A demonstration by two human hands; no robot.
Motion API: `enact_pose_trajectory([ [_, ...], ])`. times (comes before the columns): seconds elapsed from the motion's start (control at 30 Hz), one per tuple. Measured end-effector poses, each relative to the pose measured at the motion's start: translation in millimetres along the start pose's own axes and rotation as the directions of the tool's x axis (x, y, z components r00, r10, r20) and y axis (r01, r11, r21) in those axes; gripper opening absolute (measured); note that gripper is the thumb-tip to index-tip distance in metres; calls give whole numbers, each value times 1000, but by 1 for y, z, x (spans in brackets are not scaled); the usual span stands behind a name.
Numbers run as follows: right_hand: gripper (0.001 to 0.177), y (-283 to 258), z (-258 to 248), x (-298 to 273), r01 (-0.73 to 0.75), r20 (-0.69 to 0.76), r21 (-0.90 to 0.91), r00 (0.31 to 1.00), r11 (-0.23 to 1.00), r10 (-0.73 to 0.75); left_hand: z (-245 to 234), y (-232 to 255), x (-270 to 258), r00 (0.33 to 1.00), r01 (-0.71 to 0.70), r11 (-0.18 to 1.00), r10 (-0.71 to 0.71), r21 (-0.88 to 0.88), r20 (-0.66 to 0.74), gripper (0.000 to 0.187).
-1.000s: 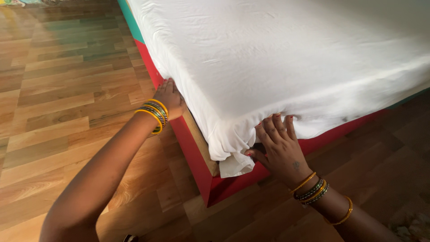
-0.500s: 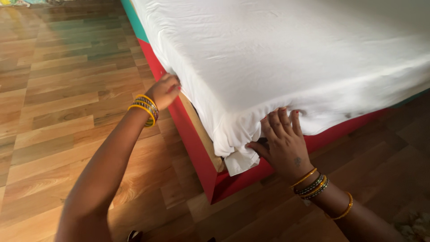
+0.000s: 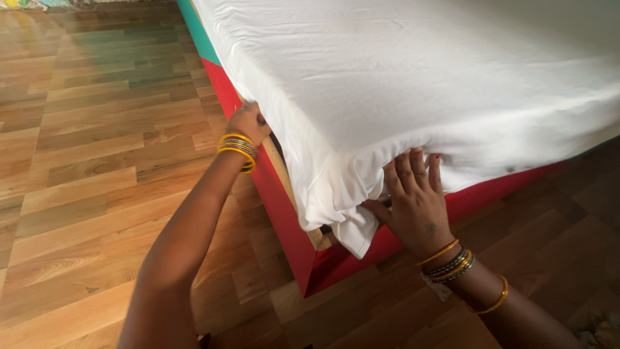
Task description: The person smooths the sheet over the mattress by hand and tucks the edges of the sheet under the side and corner of the mattress.
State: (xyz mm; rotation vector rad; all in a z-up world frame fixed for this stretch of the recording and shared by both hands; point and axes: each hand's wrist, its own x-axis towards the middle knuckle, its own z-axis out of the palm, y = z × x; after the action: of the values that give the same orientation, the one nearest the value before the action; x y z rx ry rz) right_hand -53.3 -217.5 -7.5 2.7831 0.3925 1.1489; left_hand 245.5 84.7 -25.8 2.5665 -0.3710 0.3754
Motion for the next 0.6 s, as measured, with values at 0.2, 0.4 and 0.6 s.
enact_pose_trajectory([
  [0.2,87,1,24,-8,6,-112,12,994,1000,-5,-53,55,-74,996,-53,816,-1,576,94,22],
  [0.4,101,0,30,-12,93,-239,44,968,995,-80,-105,92,-171,840,-467,867,497,174,-219,8],
  [0.6,101,-13,25,-8,73,-279,-3,958,997,-71,-90,120,-230,585,-794,550,807,-257,-78,26],
])
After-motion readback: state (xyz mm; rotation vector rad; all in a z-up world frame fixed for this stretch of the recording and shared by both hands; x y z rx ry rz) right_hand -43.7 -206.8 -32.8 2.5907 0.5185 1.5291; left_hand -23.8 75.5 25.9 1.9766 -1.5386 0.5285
